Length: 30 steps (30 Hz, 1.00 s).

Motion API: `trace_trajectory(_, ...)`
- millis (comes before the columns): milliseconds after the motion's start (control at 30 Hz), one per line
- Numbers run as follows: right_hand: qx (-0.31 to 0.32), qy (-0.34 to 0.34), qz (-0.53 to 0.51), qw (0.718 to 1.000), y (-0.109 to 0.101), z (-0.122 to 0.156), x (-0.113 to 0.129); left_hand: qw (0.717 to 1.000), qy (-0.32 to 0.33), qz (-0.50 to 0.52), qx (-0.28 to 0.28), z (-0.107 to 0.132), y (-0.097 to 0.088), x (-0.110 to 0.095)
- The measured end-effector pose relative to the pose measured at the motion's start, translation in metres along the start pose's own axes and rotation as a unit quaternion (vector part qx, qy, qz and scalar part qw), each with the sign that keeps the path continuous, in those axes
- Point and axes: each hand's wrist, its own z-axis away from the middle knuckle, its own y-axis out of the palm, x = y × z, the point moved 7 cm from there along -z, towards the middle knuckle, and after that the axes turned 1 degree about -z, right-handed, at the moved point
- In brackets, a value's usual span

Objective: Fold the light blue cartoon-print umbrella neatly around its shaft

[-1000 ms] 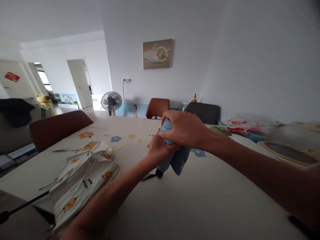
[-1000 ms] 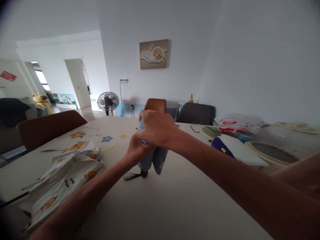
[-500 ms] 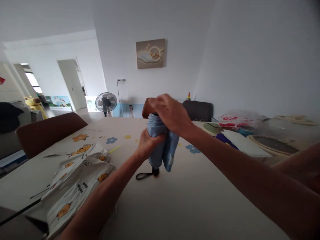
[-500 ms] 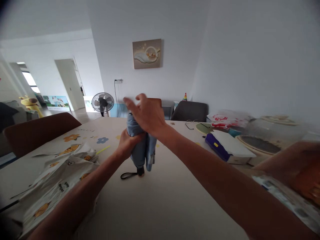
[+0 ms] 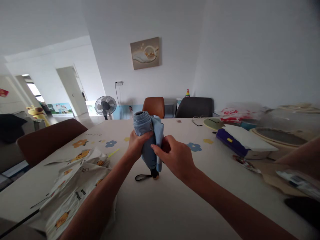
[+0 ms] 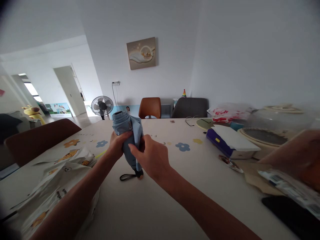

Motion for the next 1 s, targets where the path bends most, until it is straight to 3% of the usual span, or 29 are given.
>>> trace_trajectory(167,-0.020,-0.015,0.012,1.000,-0.002,-0.005,0.000,1.000,-0.004,-0.010,0.005,0.002,0.003,0.001)
trace_trajectory(367,-0.087,-0.087,-0.131,0.984,-0.007,0.004,0.002,1.000,0.011,-0.028,0.001,0.004,0.004,-0.002)
trace_trajectory(500,-0.126,-0.122,-0.162,0.971,-0.003,0.012,0.007,0.999,0.012,-0.038,-0.002,0.006,0.006,-0.004)
trace_trajectory(700,-0.126,-0.090,-0.136,0.979,0.012,0.014,0.004,0.999,0.009,-0.034,-0.006,0.005,0.004,-0.004)
trace_trajectory(1000,-0.137,-0.203,-0.059,0.968,0.016,0.030,0.013,0.998,0.027,-0.055,-0.001,0.001,0.003,0.002)
